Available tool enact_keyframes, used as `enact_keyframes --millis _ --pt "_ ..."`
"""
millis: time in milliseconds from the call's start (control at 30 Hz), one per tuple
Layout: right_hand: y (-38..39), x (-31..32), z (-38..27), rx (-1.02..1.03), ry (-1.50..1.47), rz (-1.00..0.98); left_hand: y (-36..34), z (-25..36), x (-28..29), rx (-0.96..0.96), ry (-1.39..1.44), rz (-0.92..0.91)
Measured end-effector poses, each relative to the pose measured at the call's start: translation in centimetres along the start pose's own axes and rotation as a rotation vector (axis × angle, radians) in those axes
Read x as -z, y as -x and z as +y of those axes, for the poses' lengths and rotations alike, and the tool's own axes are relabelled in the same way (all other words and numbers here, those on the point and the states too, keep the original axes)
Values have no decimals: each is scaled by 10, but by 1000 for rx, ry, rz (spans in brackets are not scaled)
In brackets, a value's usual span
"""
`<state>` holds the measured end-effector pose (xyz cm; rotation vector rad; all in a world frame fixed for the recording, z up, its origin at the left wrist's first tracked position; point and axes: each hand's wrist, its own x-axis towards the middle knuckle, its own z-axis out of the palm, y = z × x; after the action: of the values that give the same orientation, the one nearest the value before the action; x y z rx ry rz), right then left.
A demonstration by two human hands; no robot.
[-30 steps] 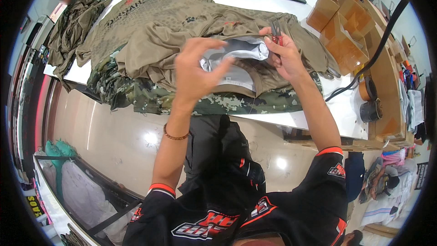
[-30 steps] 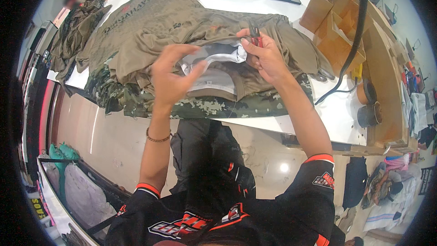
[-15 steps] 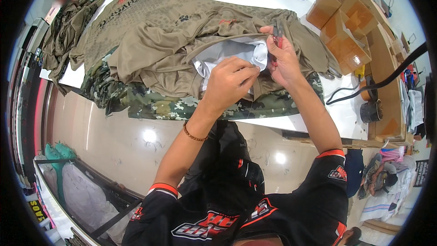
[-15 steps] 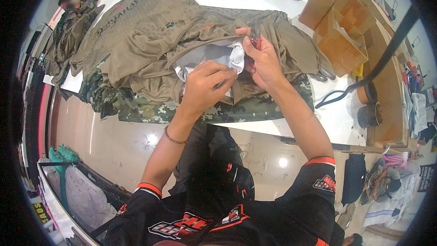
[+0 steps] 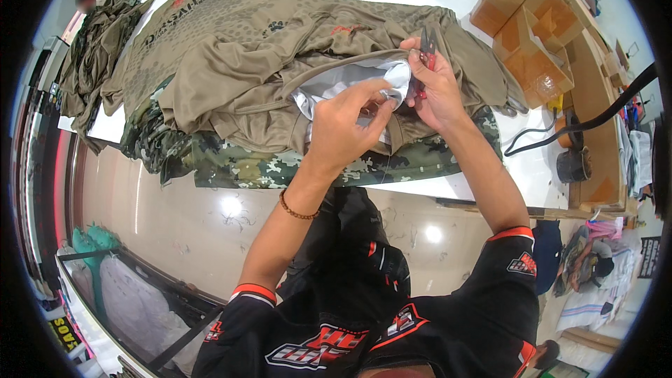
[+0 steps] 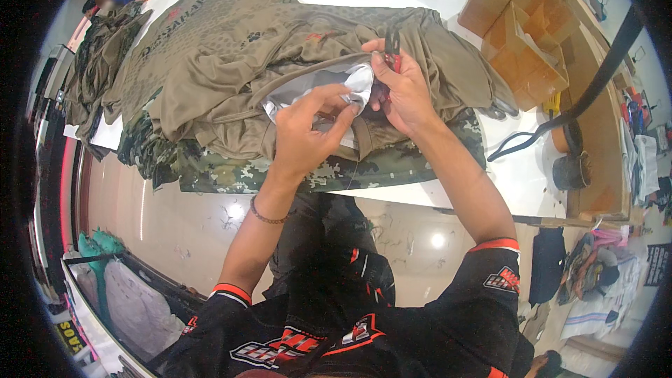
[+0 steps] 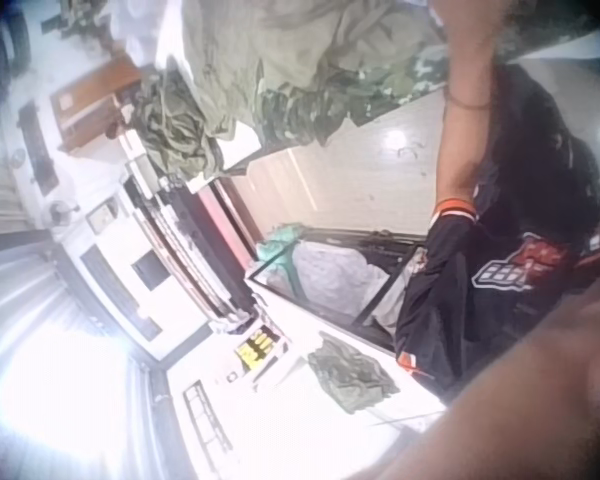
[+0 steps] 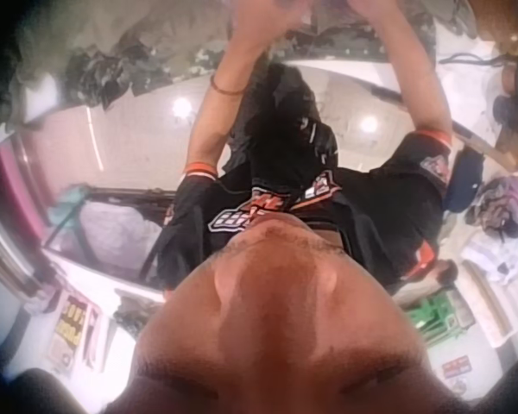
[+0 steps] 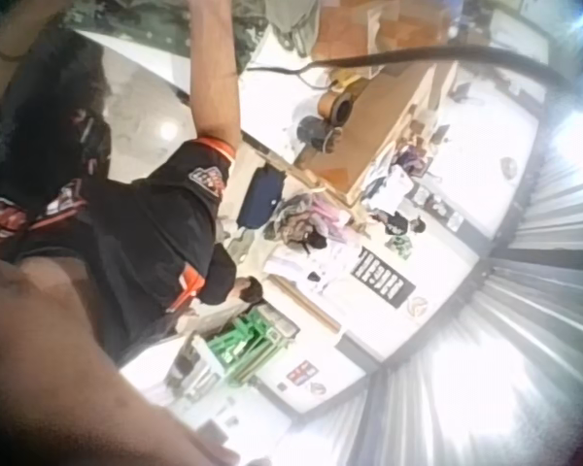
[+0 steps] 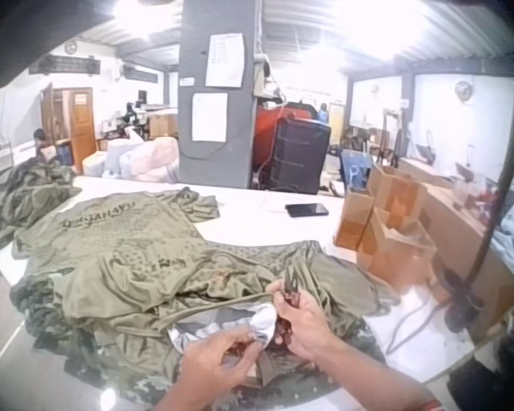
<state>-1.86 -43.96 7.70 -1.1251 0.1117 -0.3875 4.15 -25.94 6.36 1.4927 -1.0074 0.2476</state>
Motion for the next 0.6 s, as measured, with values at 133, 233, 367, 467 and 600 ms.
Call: enact_keyframes --millis 133,233,367,467,600 --pt "2 1 0 -17 8 -19 -3 1 3 -12 -158 -89" --pt "3 -2 0 -32 31 15 -1 -4 5 -70 -207 -90" --pt "3 -5 -2 -36 50 17 -1 -6 5 -180 -151 -26" --pt "3 -5 -1 -36 49 8 0 -7 7 -221 -124 -11" --pt "2 -5 -2 -30 31 -5 2 -2 8 -148 -114 -26"
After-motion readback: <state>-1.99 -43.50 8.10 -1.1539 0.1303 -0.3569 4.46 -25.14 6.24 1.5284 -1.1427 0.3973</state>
